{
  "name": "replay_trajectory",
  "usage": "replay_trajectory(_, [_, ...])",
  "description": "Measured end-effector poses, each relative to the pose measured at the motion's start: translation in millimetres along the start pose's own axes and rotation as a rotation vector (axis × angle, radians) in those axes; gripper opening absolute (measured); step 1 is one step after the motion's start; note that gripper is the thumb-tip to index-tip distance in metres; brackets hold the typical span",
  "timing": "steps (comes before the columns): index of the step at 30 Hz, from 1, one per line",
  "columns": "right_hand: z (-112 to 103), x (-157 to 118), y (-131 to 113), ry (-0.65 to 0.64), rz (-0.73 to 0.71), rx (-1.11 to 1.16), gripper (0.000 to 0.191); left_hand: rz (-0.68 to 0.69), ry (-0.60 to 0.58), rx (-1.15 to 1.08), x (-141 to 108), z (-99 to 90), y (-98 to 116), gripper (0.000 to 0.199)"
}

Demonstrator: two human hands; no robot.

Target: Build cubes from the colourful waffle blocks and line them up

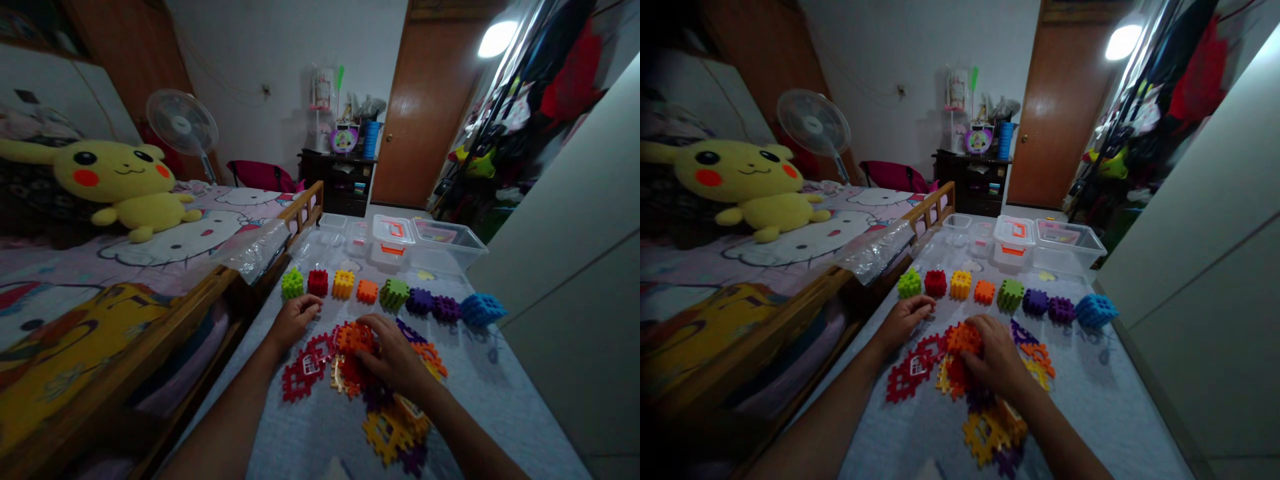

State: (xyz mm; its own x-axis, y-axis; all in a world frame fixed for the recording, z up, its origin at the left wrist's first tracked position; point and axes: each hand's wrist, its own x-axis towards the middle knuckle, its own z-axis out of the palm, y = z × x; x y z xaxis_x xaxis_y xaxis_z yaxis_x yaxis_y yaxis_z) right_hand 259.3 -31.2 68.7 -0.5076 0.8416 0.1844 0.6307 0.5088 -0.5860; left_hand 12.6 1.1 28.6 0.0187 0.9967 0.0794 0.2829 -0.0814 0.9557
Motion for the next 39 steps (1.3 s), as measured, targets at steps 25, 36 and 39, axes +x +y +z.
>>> replay_trajectory(25, [-33.5,79.8,37.4,0.06,0.036,-0.382,0.057,0.013,-0.014,0.102,3.4,7.1,-12.5,0.023])
replay_trajectory(36, [-25.8,116.5,62.1,-0.067,0.143,-0.531,0.062,-0.011,0.01,0.084,1.9,6.3,-6.3,0.022])
replay_trajectory(39, [-26.7,116.4,63.2,-0.079,0.151,-0.536,0.065,-0.005,0.007,0.096,2.7,6.4,-8.6,0.022])
